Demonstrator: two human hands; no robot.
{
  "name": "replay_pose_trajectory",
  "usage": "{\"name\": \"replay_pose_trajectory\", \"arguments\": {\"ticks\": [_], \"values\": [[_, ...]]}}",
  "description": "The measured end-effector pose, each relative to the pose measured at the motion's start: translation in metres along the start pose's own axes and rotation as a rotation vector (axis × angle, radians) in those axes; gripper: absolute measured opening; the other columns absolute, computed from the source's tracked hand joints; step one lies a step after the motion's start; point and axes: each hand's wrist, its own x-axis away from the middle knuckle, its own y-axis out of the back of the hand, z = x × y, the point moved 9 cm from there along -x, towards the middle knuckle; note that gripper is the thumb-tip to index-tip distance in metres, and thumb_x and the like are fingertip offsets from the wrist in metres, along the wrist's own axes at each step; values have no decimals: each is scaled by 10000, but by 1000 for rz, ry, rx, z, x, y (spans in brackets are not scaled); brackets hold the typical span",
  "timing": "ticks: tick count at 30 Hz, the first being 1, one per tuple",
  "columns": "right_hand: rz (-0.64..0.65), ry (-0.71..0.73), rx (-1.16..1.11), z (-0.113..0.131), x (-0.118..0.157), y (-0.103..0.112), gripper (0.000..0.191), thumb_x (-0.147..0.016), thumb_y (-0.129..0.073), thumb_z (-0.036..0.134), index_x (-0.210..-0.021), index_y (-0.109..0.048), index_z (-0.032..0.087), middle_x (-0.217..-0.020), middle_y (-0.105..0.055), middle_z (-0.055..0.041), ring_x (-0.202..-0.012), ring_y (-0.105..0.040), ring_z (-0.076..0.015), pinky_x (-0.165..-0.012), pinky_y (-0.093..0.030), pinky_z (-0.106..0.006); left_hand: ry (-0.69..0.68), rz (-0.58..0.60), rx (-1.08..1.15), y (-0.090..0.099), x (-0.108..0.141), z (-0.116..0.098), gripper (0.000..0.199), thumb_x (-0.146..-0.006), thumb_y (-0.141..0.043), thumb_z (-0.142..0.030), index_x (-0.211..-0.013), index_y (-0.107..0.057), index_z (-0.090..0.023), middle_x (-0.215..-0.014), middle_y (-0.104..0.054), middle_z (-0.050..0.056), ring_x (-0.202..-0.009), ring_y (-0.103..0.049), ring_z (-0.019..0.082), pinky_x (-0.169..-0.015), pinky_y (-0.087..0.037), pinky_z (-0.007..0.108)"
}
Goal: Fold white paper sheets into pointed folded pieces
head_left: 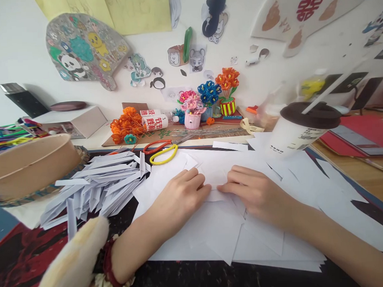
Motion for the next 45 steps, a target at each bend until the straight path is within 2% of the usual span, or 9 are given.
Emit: {"name": "replay_pose_trajectory", "arguments": {"ticks": [10,23,31,36,41,45], "values": [[3,33,-17,5,1,-1,341,-876,-349,-55,-851,-659,85,-710,-469,-50,-681,-402,-174,-565,-342,-301,2,-2,18,3,-1,0,264,-972,-406,-129,-902,-660,-118,-780,-556,59,-746,-455,189,-624,-413,296],[3,76,-3,7,-2,-3,335,-924,-356,-9,-790,-647,90,-682,-455,-39,-664,-381,-166,-551,-303,-298,-66,20,-108,-2,-3,-8,225,-945,-482,-128,-750,-594,-128,-737,-533,39,-710,-439,176,-612,-368,315],[12,95,-5,10,-2,-2,331,-929,-359,-10,-760,-625,90,-685,-447,-35,-672,-365,-162,-570,-293,-296,-50,58,-104,-5,-4,-7,173,-920,-526,-130,-755,-576,-137,-742,-534,36,-717,-446,181,-627,-373,319],[58,78,-18,9,-1,-7,300,-903,-389,-28,-719,-579,114,-703,-442,-26,-693,-368,-162,-593,-290,-299,35,137,-12,-6,-2,-4,167,-889,-461,-43,-826,-585,-136,-788,-560,52,-741,-456,194,-641,-397,322],[90,43,-44,6,-3,-8,283,-883,-390,-44,-741,-575,115,-715,-438,-24,-699,-366,-162,-599,-290,-295,89,177,28,-3,-2,-4,334,-775,-441,44,-1021,-597,-118,-814,-592,57,-758,-477,211,-648,-387,341],[97,39,-55,6,-3,-7,293,-875,-377,-54,-752,-586,110,-714,-436,-26,-697,-366,-164,-596,-288,-292,113,192,13,-1,-2,0,402,-756,-443,31,-1069,-615,-152,-800,-617,45,-743,-500,207,-628,-345,349]]}}
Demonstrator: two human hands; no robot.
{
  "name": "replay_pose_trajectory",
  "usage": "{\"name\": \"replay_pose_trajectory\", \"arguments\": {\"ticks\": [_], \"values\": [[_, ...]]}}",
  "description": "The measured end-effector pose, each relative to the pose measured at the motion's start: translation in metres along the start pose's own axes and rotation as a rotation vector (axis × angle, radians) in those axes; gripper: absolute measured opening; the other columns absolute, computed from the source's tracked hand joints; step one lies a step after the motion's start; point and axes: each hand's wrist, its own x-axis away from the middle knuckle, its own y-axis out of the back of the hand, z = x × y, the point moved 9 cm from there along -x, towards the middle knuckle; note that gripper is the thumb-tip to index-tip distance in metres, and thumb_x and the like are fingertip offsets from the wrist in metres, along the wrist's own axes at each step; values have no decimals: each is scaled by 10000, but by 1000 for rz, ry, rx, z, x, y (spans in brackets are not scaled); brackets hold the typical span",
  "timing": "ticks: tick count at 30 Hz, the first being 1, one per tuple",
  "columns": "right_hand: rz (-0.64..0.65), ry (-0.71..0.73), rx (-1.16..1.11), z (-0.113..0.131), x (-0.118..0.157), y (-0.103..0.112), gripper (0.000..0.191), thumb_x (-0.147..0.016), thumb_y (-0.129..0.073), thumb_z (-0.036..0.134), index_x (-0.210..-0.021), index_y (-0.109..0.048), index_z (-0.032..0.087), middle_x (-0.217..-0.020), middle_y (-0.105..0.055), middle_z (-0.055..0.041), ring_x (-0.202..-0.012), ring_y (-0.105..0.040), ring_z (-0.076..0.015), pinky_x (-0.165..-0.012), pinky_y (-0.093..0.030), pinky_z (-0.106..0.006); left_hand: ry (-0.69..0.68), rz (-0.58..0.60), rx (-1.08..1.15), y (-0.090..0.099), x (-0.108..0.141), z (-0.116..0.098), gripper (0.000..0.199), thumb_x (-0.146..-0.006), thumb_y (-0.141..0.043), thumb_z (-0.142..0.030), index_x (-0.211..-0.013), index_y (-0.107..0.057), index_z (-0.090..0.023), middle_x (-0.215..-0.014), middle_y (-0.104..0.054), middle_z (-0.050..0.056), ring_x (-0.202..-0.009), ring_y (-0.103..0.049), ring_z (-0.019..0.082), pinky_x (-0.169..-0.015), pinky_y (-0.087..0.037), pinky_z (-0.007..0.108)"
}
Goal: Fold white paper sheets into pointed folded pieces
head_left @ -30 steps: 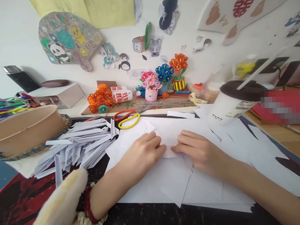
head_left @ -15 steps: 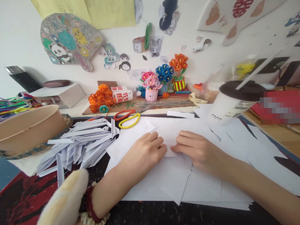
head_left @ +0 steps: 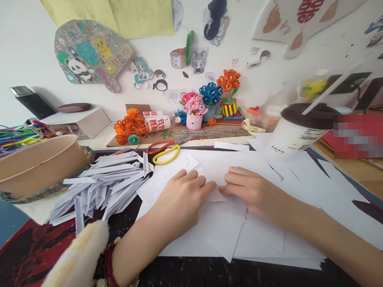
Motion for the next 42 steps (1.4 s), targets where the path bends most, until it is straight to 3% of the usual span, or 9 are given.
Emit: {"name": "replay_pose_trajectory", "arguments": {"ticks": [6,12,20,27,35,42], "values": [[16,-9,-6,-2,1,-1,319,-869,-358,-58,-762,-595,127,-718,-450,-28,-701,-385,-171,-606,-305,-290,61,31,16,2,1,10,519,-704,-449,32,-1132,-614,-212,-775,-627,10,-713,-547,187,-625,-323,347],[23,-60,-21,-5,0,0,331,-870,-352,-55,-752,-592,140,-707,-451,-25,-697,-403,-171,-607,-321,-284,37,56,-12,0,1,7,587,-688,-447,55,-1169,-610,-239,-749,-618,-1,-612,-550,153,-616,-345,329],[19,-52,69,-5,3,0,277,-897,-408,-14,-723,-548,149,-766,-486,-35,-708,-405,-165,-616,-330,-295,45,51,-60,0,1,6,505,-744,-468,24,-1132,-635,-252,-730,-607,-5,-542,-495,144,-545,-322,296],[-6,-10,22,-2,1,1,289,-897,-383,-31,-783,-577,149,-952,-624,-82,-887,-511,-201,-719,-426,-336,25,37,-76,-1,2,5,445,-794,-474,15,-1119,-629,-247,-724,-587,-12,-546,-487,143,-531,-300,295],[-51,20,57,-1,3,5,330,-851,-371,-56,-815,-631,143,-760,-634,-56,-821,-545,-202,-684,-423,-341,19,48,-113,-1,2,1,300,-892,-470,-68,-1095,-628,-223,-727,-578,-6,-584,-523,149,-539,-341,297],[-78,69,153,6,3,8,333,-821,-389,-71,-824,-652,133,-821,-653,-83,-906,-537,-232,-734,-419,-368,14,34,-102,-3,2,1,281,-898,-474,-83,-1104,-618,-210,-744,-581,2,-593,-531,142,-559,-379,289]]}}
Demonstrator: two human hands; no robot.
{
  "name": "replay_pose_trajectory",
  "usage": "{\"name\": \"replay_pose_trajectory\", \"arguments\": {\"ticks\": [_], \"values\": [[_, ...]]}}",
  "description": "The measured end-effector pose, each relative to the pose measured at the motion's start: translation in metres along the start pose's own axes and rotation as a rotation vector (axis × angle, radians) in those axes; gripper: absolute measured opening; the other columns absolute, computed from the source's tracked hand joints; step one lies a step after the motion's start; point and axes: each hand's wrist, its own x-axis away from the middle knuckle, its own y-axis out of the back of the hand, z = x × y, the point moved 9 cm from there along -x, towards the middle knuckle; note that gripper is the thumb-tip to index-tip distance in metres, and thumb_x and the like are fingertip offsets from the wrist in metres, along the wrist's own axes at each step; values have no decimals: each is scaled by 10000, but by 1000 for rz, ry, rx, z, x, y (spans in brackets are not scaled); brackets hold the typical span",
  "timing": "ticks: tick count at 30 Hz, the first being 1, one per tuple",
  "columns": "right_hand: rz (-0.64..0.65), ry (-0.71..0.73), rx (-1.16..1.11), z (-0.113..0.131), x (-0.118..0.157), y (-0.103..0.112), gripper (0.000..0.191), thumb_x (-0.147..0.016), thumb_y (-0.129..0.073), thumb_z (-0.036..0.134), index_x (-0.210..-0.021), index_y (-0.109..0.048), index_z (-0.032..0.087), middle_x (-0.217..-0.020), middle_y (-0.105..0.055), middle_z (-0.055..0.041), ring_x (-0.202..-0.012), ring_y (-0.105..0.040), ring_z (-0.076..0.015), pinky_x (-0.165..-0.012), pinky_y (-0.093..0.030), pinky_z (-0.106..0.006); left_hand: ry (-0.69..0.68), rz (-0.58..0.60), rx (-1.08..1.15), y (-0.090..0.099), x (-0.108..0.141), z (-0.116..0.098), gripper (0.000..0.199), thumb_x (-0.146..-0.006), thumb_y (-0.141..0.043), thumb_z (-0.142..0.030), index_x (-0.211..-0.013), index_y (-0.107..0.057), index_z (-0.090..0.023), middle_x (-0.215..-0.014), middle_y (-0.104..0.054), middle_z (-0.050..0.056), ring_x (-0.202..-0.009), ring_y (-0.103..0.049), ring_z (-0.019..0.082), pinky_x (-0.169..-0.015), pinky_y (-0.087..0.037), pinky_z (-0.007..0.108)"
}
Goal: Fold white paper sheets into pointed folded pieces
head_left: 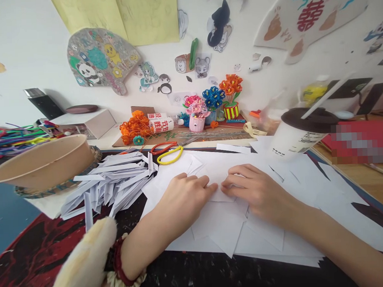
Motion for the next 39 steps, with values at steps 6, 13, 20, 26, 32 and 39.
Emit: {"name": "replay_pose_trajectory", "arguments": {"ticks": [6,13,20,26,32,39], "values": [[-34,-9,28,1,-1,4,325,-897,-399,-10,-725,-635,131,-763,-622,-74,-883,-535,-226,-738,-408,-366,1,-5,9,0,1,0,312,-878,-472,-58,-1108,-614,-215,-759,-590,0,-603,-544,153,-560,-386,300],[-51,-46,50,-4,-1,6,332,-838,-427,-36,-796,-680,175,-714,-596,-45,-790,-532,-199,-725,-382,-353,13,32,16,-2,0,1,359,-836,-473,-28,-1113,-611,-210,-768,-598,5,-583,-546,149,-567,-406,294],[-33,-102,-40,-11,1,3,394,-769,-393,-78,-829,-698,165,-661,-550,-30,-729,-502,-182,-724,-355,-349,14,41,15,-1,0,0,394,-809,-474,-7,-1114,-617,-212,-770,-604,4,-567,-526,159,-548,-399,292],[-53,-102,-40,-10,0,10,479,-673,-380,-101,-872,-715,177,-624,-572,-10,-682,-510,-168,-753,-348,-352,31,53,17,0,0,1,447,-782,-479,10,-1138,-619,-222,-781,-614,8,-568,-529,164,-546,-394,292],[-51,-123,-24,-16,2,11,543,-596,-368,-91,-876,-737,192,-595,-597,0,-637,-517,-156,-747,-345,-349,66,51,22,0,1,8,530,-752,-469,34,-1154,-627,-274,-769,-623,3,-518,-502,141,-499,-326,268],[-8,-260,-112,-35,9,6,653,-557,-356,-99,-945,-761,235,-663,-679,1,-649,-564,-155,-770,-370,-358,108,23,101,1,6,22,513,-805,-501,-41,-1213,-622,-327,-791,-694,4,-590,-593,165,-463,-237,280]]}}
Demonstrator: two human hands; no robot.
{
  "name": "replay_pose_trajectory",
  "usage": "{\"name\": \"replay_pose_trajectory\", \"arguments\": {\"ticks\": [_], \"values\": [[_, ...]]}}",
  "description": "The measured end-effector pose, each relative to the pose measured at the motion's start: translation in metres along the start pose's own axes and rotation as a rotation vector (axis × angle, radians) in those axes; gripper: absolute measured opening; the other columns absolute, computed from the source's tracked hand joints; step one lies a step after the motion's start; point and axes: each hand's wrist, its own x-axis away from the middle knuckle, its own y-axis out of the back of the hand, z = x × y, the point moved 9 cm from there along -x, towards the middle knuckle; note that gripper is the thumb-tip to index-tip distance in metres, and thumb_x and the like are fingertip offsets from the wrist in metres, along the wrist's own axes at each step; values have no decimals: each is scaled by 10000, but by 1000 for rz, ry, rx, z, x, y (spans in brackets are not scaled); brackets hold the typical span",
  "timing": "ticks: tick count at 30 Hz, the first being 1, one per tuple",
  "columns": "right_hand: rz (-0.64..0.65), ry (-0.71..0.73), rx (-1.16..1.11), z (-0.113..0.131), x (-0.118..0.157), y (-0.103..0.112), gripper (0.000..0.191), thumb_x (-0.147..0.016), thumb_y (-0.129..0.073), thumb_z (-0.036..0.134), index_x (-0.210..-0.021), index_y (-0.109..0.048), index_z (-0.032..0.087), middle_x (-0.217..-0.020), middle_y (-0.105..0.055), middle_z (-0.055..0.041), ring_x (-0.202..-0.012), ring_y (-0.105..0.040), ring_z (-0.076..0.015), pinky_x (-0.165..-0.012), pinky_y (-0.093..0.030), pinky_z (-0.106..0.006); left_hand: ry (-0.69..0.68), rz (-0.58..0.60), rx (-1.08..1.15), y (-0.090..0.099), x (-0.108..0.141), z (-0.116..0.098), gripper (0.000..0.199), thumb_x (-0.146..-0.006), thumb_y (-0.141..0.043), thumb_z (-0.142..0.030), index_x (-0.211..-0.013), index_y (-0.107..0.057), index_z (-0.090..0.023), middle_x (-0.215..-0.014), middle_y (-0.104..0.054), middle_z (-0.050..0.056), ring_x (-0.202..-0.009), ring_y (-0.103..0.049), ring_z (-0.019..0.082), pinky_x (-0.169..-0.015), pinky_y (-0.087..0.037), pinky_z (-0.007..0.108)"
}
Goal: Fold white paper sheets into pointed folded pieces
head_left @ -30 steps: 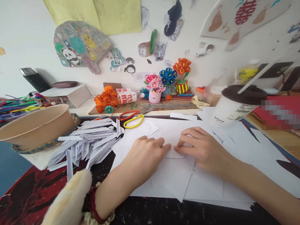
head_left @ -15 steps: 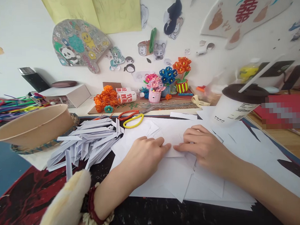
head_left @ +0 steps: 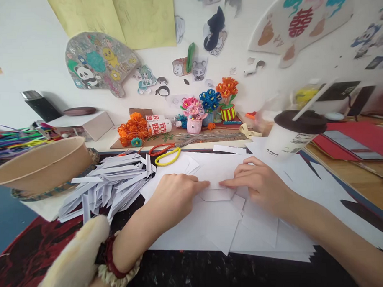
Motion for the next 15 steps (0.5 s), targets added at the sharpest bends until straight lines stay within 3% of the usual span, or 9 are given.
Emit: {"name": "replay_pose_trajectory", "arguments": {"ticks": [4,7,11,15], "values": [[68,-78,-71,-9,0,-4,694,-573,-337,-111,-1010,-745,241,-741,-720,4,-716,-607,-170,-777,-398,-362,75,-2,120,1,0,10,343,-910,-502,-232,-1205,-645,-332,-831,-734,27,-694,-642,197,-538,-338,281],[62,-142,-160,-13,-3,-3,646,-635,-339,-119,-997,-736,239,-767,-739,17,-766,-625,-173,-812,-421,-366,180,-55,242,0,-4,18,249,-905,-531,-261,-1083,-704,-280,-849,-738,26,-729,-645,191,-618,-394,287],[19,-264,-253,-18,-8,-1,405,-788,-454,-18,-975,-724,219,-815,-736,-4,-827,-623,-186,-832,-448,-368,200,-119,359,-3,-13,18,108,-837,-625,-214,-911,-705,-215,-877,-700,20,-840,-613,196,-677,-409,284],[76,-307,-327,-20,-10,-9,162,-828,-605,163,-933,-716,216,-915,-690,-35,-868,-601,-190,-796,-471,-340,227,-130,486,-10,-17,24,47,-776,-669,-190,-822,-659,-186,-843,-659,25,-877,-578,206,-750,-425,300]]}}
